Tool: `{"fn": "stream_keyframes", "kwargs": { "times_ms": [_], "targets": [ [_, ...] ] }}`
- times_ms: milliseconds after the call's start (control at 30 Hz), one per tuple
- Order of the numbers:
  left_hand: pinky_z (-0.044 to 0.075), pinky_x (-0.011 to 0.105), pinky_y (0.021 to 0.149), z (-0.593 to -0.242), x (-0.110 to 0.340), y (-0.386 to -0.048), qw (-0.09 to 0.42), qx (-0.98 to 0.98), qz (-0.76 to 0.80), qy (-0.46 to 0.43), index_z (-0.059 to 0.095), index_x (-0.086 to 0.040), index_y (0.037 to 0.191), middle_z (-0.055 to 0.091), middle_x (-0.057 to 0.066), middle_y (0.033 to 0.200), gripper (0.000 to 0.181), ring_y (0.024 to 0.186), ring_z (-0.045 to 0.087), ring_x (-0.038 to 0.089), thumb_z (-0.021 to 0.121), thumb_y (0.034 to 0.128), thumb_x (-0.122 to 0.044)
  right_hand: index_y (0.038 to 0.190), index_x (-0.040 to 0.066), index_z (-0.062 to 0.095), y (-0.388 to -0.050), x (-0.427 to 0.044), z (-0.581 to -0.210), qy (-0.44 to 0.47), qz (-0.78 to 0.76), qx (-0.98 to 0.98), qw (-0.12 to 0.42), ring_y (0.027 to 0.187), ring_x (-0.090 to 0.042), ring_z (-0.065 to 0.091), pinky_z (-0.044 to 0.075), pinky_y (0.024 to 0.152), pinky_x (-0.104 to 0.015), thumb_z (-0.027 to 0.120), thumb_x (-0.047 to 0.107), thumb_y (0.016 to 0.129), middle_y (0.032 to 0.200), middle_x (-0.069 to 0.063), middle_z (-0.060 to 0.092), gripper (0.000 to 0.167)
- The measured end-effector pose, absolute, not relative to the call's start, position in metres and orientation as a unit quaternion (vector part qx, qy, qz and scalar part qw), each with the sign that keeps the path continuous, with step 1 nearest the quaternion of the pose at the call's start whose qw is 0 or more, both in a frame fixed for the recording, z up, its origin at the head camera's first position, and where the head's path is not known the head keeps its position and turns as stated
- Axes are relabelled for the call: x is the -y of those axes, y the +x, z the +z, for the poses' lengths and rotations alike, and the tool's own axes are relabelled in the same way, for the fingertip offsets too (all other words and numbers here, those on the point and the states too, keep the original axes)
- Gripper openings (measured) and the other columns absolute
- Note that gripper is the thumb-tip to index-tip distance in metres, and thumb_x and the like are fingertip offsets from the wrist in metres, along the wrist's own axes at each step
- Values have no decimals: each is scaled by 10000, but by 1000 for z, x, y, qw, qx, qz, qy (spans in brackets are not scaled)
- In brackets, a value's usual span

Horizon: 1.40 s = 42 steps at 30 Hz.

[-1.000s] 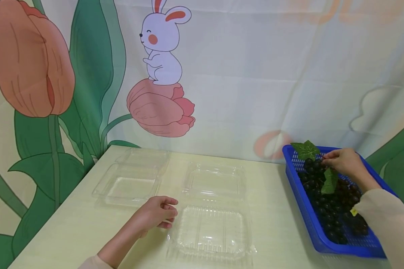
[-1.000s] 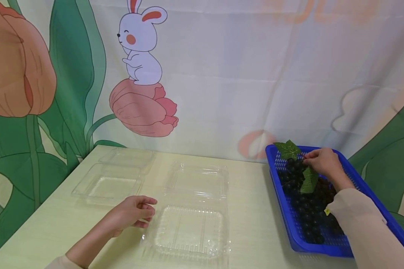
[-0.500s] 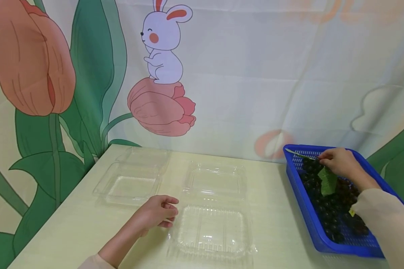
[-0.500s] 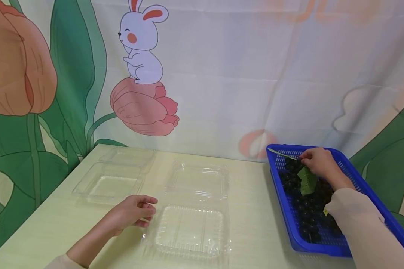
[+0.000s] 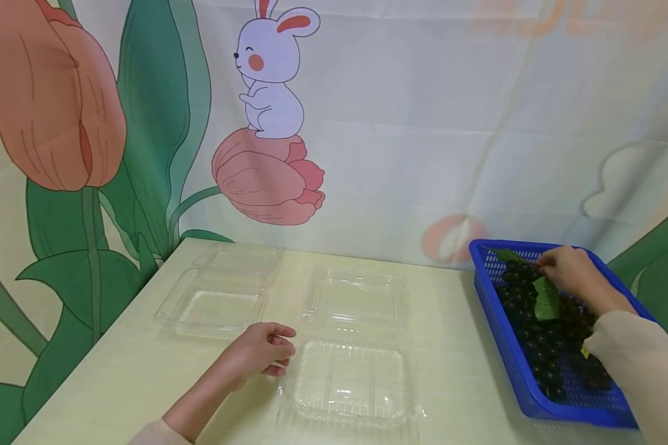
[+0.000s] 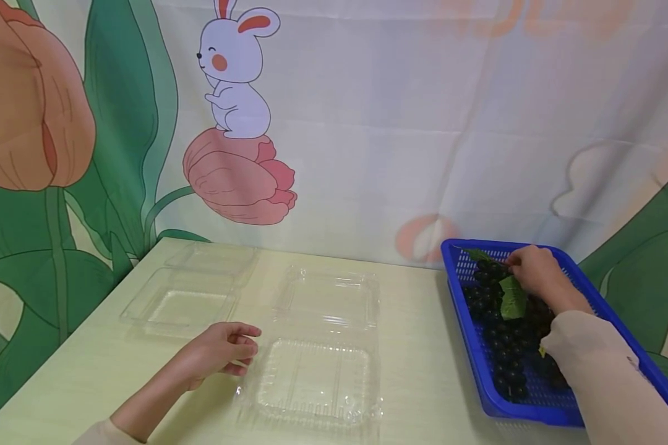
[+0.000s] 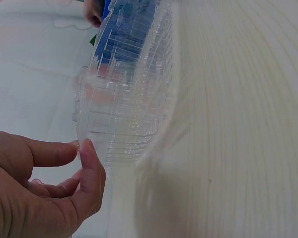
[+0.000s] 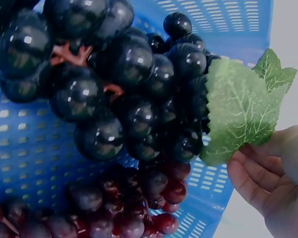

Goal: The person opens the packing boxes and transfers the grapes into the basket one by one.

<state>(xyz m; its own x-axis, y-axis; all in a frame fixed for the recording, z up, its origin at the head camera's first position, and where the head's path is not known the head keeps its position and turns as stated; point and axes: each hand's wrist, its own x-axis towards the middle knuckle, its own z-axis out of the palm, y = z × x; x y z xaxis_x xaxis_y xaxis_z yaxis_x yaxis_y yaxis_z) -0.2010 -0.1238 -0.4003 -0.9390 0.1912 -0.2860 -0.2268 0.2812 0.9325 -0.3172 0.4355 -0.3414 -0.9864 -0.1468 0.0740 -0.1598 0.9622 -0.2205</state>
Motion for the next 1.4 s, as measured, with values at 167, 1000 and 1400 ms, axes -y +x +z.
{"fn": "stream_keyframes", "kwargs": {
  "times_ms": [167,1000,1400],
  "targets": [
    [592,342,695,-401,123,-201,177,-782,598,-8,554,122,1316,606,111,938,363,786,601,230,635,971,43,1144,-171,662,-316,-437,-341,77,105,991,15,674,-225,577,450,567,-363,537,-53,1003,1086,-359,669,222],
    [590,331,676,-399,123,-201,173,-782,599,-10,570,113,1300,607,119,935,345,788,600,233,636,968,48,1222,-194,613,-315,-438,-344,88,119,989,-13,513,-172,466,399,511,-352,480,-5,1030,1066,-343,654,301],
    [599,350,684,-400,123,-200,167,-782,600,-12,575,111,1299,604,115,930,354,800,607,240,637,957,40,1256,-205,583,-313,-438,-346,96,123,988,-19,533,-179,466,398,524,-354,459,30,1040,1182,-408,602,342]
  ]
}}
